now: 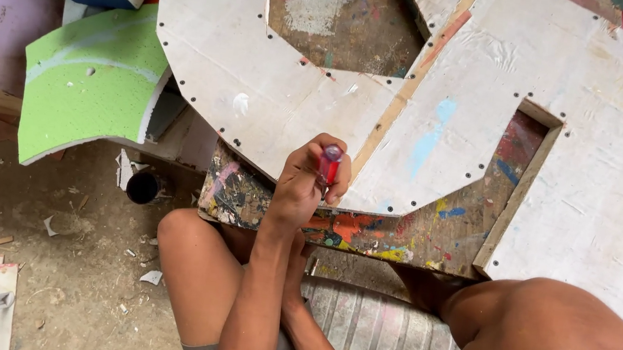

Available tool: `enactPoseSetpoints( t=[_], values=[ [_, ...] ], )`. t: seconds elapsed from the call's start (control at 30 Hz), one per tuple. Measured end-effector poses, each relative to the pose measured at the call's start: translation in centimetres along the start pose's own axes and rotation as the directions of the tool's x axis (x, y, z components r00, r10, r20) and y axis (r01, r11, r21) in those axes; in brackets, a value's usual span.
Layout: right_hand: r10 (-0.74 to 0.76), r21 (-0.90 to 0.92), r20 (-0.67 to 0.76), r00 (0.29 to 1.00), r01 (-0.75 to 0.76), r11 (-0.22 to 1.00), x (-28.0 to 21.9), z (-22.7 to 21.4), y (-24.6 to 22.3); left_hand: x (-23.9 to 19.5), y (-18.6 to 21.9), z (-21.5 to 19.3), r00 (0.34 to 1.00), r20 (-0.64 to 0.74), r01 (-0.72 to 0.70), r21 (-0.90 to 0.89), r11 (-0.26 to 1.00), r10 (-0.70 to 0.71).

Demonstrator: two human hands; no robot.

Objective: A person uses a small screwdriver to poke holes into a large, white-painted wooden sign in a workshop environment.

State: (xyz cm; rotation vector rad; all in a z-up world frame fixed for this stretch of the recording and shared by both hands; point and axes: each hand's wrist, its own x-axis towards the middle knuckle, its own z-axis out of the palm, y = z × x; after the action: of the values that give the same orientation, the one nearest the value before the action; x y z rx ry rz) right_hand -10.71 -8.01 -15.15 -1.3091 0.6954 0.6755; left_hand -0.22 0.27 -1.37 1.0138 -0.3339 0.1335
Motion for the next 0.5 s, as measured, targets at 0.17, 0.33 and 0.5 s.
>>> enactPoseSetpoints(
  t=[0.17, 0.33, 0.5],
  values=[
    [0.024, -0.073, -0.015, 1.000, -0.025, 0.997, 4.7, -4.3, 1.3, 0.1, 0.4, 0.5, 0.997, -0.052, 0.066, 0.012, 0.998, -0.065],
    [0.043, -0.133, -0.027, 0.999, -0.046, 0.990, -1.6, 1.9, -1.2, -0.4, -1.3, -1.4, 0.998, -0.053, 0.029, -0.028, 0.999, -0.031],
    [0.067, -0.190, -0.053, 0.996, -0.077, 0.979, -2.7, 2.6, -1.6, -0.1, -1.9, -0.9, 0.994, -0.055, 0.100, 0.005, 0.995, -0.099]
  ],
)
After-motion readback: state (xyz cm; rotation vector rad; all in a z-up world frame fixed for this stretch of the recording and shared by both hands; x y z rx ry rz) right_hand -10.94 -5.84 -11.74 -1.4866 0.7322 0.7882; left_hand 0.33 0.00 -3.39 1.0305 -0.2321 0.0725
